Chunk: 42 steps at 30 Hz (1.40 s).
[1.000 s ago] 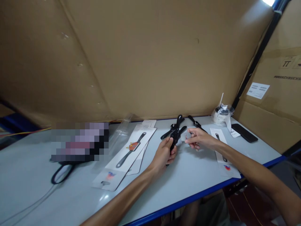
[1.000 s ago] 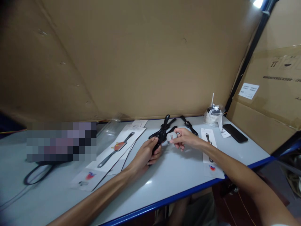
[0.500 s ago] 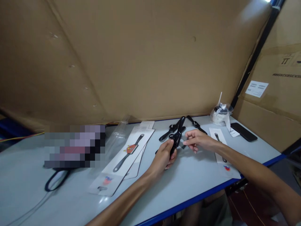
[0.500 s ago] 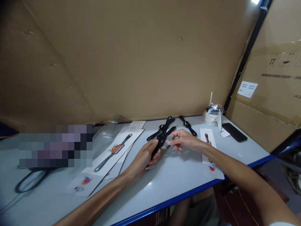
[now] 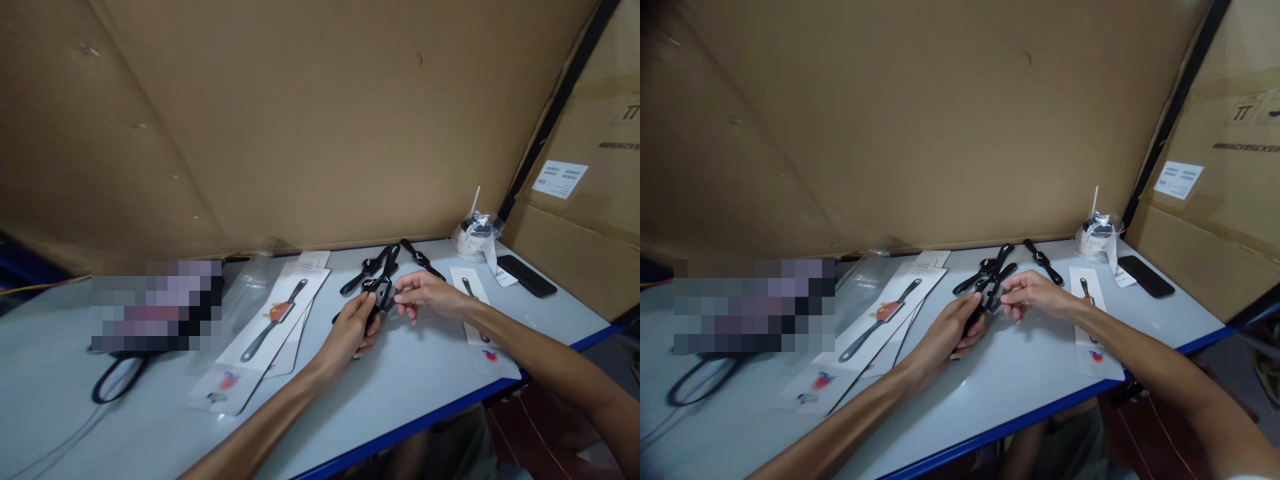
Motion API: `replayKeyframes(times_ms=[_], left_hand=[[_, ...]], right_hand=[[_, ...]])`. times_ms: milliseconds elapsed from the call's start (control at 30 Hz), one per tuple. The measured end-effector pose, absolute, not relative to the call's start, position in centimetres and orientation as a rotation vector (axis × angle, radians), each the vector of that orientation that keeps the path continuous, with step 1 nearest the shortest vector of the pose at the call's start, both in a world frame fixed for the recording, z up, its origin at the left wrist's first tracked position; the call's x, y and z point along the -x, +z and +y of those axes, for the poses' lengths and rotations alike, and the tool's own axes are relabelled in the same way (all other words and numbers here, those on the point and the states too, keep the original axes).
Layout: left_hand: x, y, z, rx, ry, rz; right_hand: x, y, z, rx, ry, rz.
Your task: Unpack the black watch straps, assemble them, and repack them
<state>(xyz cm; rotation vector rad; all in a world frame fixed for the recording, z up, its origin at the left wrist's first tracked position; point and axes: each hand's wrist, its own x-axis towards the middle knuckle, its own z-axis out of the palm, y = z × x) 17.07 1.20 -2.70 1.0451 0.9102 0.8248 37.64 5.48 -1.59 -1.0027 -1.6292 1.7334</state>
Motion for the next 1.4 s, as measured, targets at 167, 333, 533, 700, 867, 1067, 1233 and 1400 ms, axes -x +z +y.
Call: replayKeyframes(times_ms=[167,333,533,700,867,1067,1233,1400], left_hand=[[-17.1,-2.8,1.1,-1.135,0.787,0.913],[-17.1,-3.0,1.2,-1.129,0.803,0.915],[-17.4,-3.2,1.3,-1.151,0.784,0.940],[-17.4,-3.5,1.3,-1.173,0.817,0.944],[-17.2,-3.4,1.4,-1.143,0.813,0.888],[-17.2,-3.5,1.3,-1.088,0.797,0.885],[-17.1,-3.0,1.5,-0.915,0.869,0.926],[-17.2,-2.8,1.5,-0.881,0.871,0.946]], right_hand=[[-37.5,-1.5,5.6,1.069,1.727,-1.662],[-37.4,-1.0,5.3,1.086,1.700,-1.639],[-37.3,-0.8,5.2,1.113,1.670,-1.667],[-37.3,-0.8,5.0,1.091,1.682,-1.655],[-37.2,-1.1,4.9,1.111,1.597,-1.765],[-37.6,0.5,4.8,1.161,1.487,-1.909],[-45.9,5.1,4.4,1.010,1.138,-1.917],[-47.5,5.0,5.8,0.941,1.044,-1.879]])
